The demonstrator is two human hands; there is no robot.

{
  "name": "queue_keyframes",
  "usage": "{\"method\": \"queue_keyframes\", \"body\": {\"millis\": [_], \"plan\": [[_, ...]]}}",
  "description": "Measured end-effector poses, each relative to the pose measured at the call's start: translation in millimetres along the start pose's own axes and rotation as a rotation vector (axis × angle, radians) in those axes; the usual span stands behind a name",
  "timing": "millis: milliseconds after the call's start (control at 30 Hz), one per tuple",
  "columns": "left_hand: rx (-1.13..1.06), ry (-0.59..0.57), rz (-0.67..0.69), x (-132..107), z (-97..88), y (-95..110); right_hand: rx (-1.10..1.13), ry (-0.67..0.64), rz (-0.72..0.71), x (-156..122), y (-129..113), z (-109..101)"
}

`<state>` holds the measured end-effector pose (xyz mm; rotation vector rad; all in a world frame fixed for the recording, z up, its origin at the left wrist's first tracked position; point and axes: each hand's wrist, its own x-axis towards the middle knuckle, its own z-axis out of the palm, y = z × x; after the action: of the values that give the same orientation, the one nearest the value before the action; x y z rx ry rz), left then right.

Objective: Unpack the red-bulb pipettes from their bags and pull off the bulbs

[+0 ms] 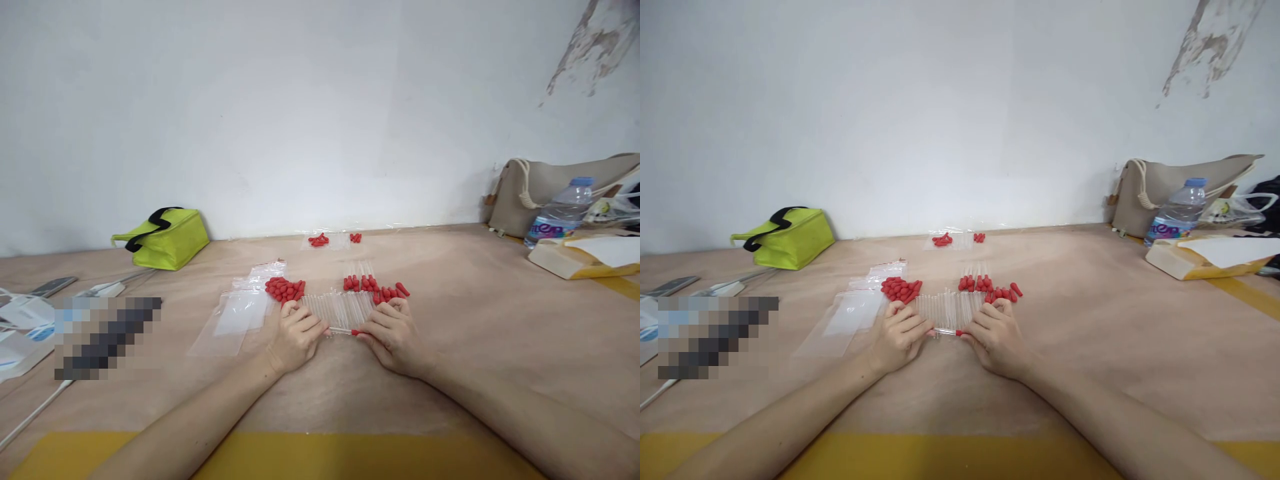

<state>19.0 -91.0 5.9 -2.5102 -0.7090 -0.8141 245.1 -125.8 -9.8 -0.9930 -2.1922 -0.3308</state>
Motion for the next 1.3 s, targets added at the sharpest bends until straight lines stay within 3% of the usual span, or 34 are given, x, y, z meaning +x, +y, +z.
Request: {"method": "queue_keyframes", "body": {"millis": [133, 300, 400, 533, 700, 867, 1100, 1300], "plan": [[-0.038, 0.018, -0.072, -7, 1.6, -10, 0.022, 0.021, 0.044, -5, 10, -4], [-0.119, 0.056, -0.260, -13, 6.2, -24, 0.232, 0.168, 0.272, -4, 38, -6], [-0.101, 0.033, -0.261, -11, 13.0, -27, 0.345, 0.225, 0.448, -1, 57, -4], [-0.033, 0.088, -0.251, -5, 21.8, -30, 0.322, 0.239, 0.709, -5, 86, -3], [-0.004, 0.085, -0.196, 2, 22.2, -28, 0.384, 0.214, 0.907, -14, 114, -6], [-0.143, 0.012, -0.180, 6, 18.7, -19, 0.330, 0.114, 0.899, -13, 113, -6], [-0.367, -0.055, -0.257, 6, 19.0, -10, 0.294, 0.024, 0.884, -9, 103, -6], [-0.406, -0.187, -0.214, 4, 1.7, -10, 0.244, 0.006, 0.883, -9, 100, -4]]}}
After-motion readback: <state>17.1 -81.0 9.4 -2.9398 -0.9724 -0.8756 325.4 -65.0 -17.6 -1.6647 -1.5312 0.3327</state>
